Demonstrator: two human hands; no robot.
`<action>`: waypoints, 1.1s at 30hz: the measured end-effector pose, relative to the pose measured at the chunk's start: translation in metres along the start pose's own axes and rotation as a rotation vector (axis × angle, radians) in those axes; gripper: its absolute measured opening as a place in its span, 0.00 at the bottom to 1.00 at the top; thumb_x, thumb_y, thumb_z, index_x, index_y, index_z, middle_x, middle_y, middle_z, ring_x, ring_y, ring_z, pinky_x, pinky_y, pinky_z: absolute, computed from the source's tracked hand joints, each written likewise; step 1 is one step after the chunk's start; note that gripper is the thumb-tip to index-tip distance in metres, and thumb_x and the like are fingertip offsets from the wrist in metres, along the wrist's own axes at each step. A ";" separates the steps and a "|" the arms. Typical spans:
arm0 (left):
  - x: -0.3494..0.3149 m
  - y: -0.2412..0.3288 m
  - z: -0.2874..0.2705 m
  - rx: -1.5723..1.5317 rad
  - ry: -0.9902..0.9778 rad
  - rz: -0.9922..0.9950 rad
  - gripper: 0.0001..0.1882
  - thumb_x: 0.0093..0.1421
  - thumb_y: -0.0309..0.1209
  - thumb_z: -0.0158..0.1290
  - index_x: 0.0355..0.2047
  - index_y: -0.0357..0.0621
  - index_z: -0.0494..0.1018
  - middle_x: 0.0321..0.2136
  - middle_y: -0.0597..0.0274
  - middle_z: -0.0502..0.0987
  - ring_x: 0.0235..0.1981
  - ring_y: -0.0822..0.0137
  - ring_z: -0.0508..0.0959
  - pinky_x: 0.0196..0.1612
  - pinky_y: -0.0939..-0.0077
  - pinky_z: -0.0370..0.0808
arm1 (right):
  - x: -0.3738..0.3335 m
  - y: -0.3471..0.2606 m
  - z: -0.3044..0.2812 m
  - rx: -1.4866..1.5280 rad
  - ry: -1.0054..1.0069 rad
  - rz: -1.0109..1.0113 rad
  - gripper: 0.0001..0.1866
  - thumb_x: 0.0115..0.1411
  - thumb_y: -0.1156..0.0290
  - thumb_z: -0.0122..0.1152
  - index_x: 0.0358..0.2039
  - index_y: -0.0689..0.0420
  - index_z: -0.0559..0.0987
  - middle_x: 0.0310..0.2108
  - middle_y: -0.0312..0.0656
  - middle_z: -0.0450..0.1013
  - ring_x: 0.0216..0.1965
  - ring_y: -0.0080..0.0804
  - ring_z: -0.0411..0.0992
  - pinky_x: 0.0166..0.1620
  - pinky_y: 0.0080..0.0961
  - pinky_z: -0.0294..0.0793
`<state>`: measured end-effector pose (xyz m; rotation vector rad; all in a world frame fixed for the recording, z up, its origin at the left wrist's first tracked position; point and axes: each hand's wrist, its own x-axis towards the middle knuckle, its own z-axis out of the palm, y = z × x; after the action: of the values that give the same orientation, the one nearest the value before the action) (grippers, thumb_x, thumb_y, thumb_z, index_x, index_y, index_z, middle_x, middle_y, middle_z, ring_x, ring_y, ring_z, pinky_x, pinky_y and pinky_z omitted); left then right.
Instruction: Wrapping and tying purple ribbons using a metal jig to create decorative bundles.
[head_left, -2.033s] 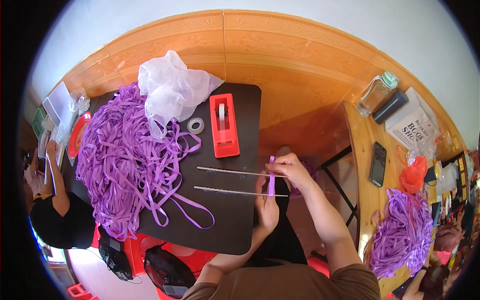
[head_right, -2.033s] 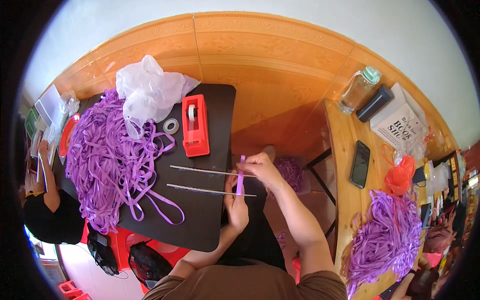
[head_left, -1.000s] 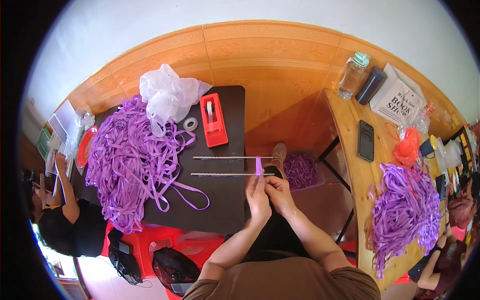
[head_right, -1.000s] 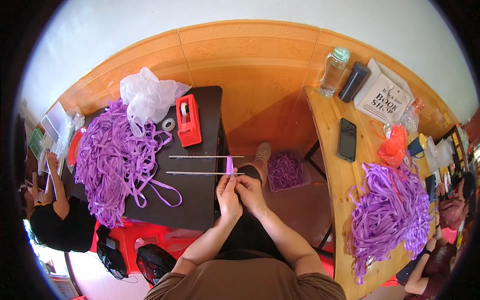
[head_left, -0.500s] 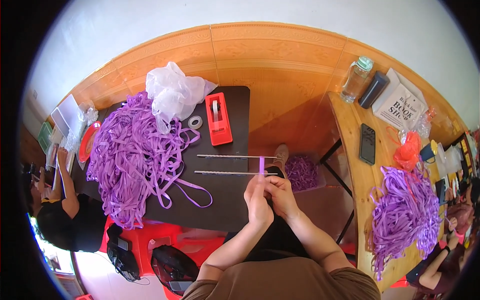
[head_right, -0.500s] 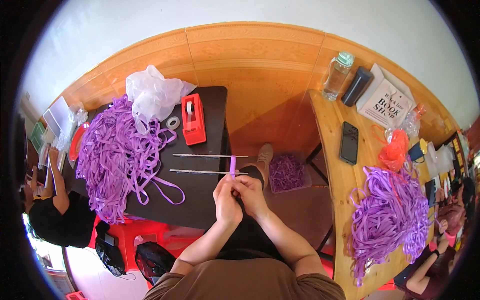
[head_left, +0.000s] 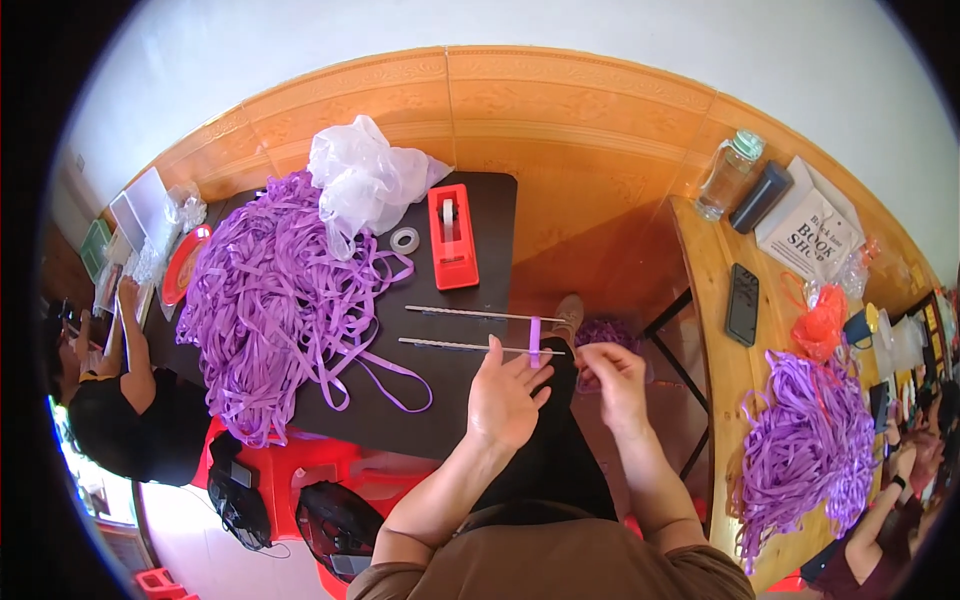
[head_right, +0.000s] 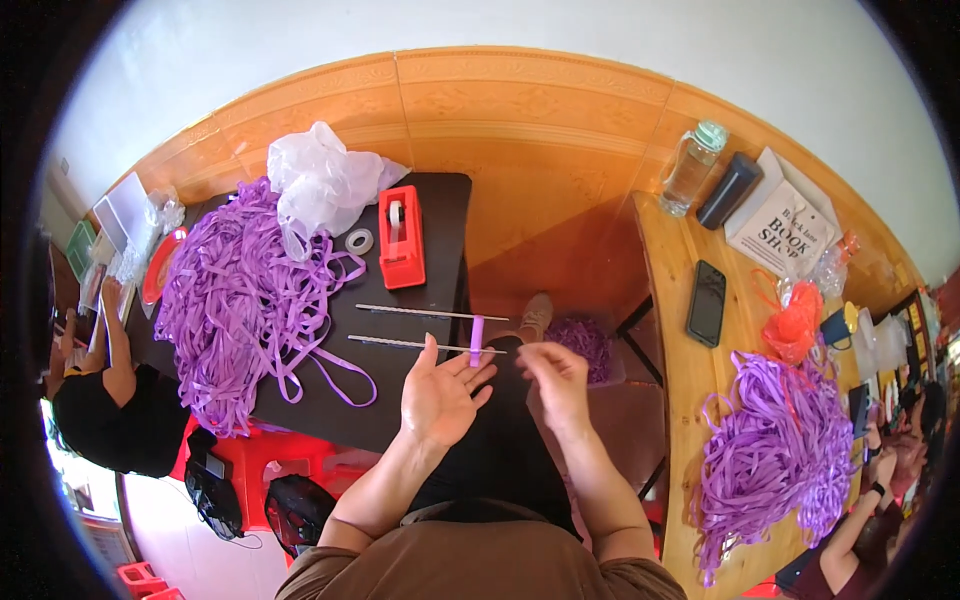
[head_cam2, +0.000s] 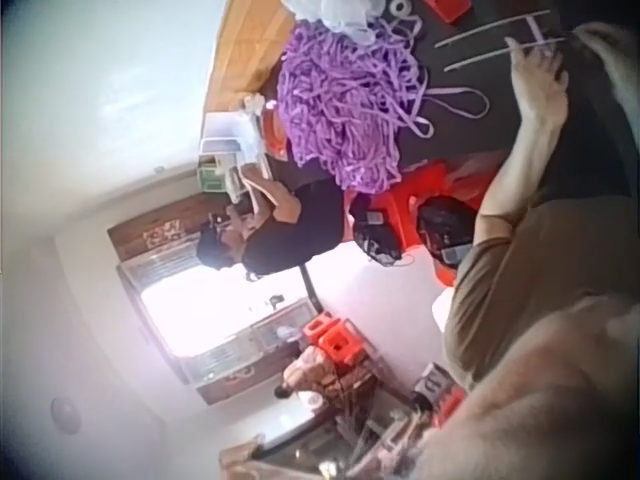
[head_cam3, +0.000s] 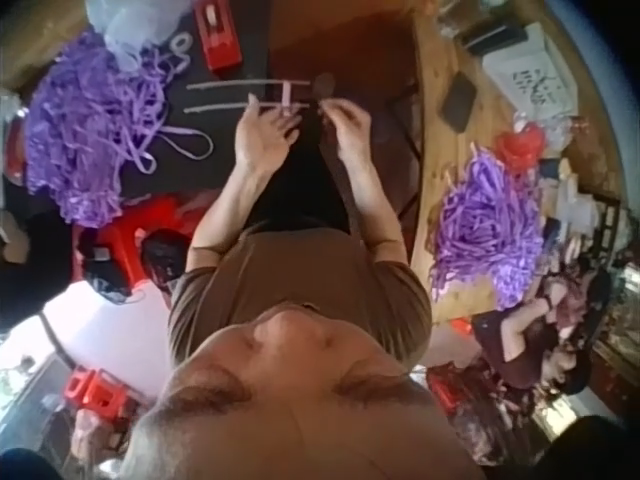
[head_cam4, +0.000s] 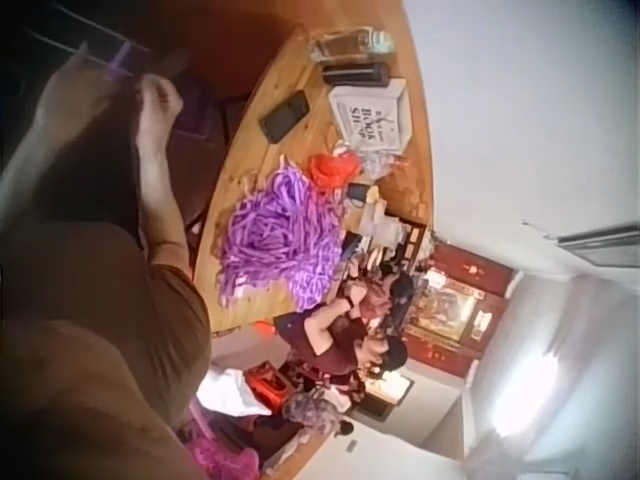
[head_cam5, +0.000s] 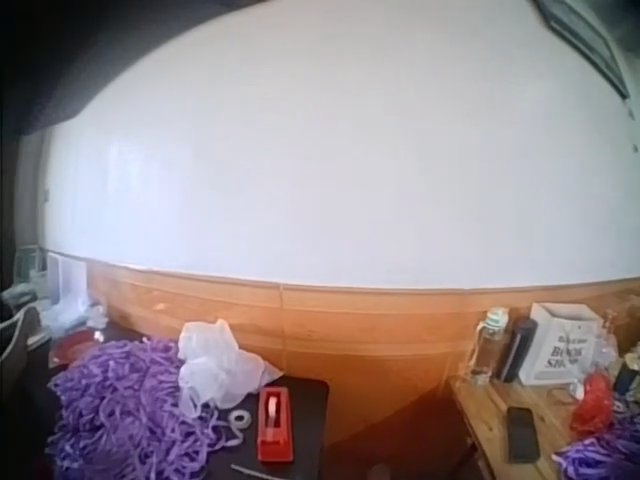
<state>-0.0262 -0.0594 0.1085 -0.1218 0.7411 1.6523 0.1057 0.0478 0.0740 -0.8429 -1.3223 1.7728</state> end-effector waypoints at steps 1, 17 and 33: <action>0.001 0.003 -0.003 -0.003 0.001 0.011 0.43 0.62 0.61 0.34 0.55 0.27 0.59 0.54 0.47 0.65 0.57 0.53 0.61 0.62 0.60 0.46 | 0.006 -0.005 -0.001 -0.022 0.028 0.021 0.06 0.57 0.72 0.60 0.33 0.60 0.80 0.26 0.36 0.76 0.25 0.16 0.69 0.29 0.12 0.65; 0.002 0.009 -0.013 -0.145 -0.200 -0.110 0.43 0.61 0.60 0.39 0.60 0.30 0.52 0.58 0.45 0.60 0.59 0.52 0.60 0.62 0.62 0.52 | 0.152 -0.017 0.164 -0.456 -0.322 0.104 0.11 0.56 0.65 0.63 0.26 0.61 0.80 0.22 0.31 0.71 0.26 0.17 0.64 0.30 0.19 0.60; -0.002 0.007 -0.013 -0.189 -0.206 -0.075 0.39 0.64 0.56 0.36 0.58 0.29 0.55 0.56 0.49 0.62 0.57 0.57 0.63 0.62 0.62 0.55 | 0.106 -0.004 0.166 -0.326 -0.215 -0.206 0.09 0.52 0.73 0.62 0.19 0.63 0.75 0.25 0.39 0.68 0.33 0.24 0.65 0.35 0.23 0.63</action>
<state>-0.0369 -0.0680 0.1018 -0.1100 0.4188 1.6325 -0.0873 0.0626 0.1121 -0.6693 -1.8058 1.5412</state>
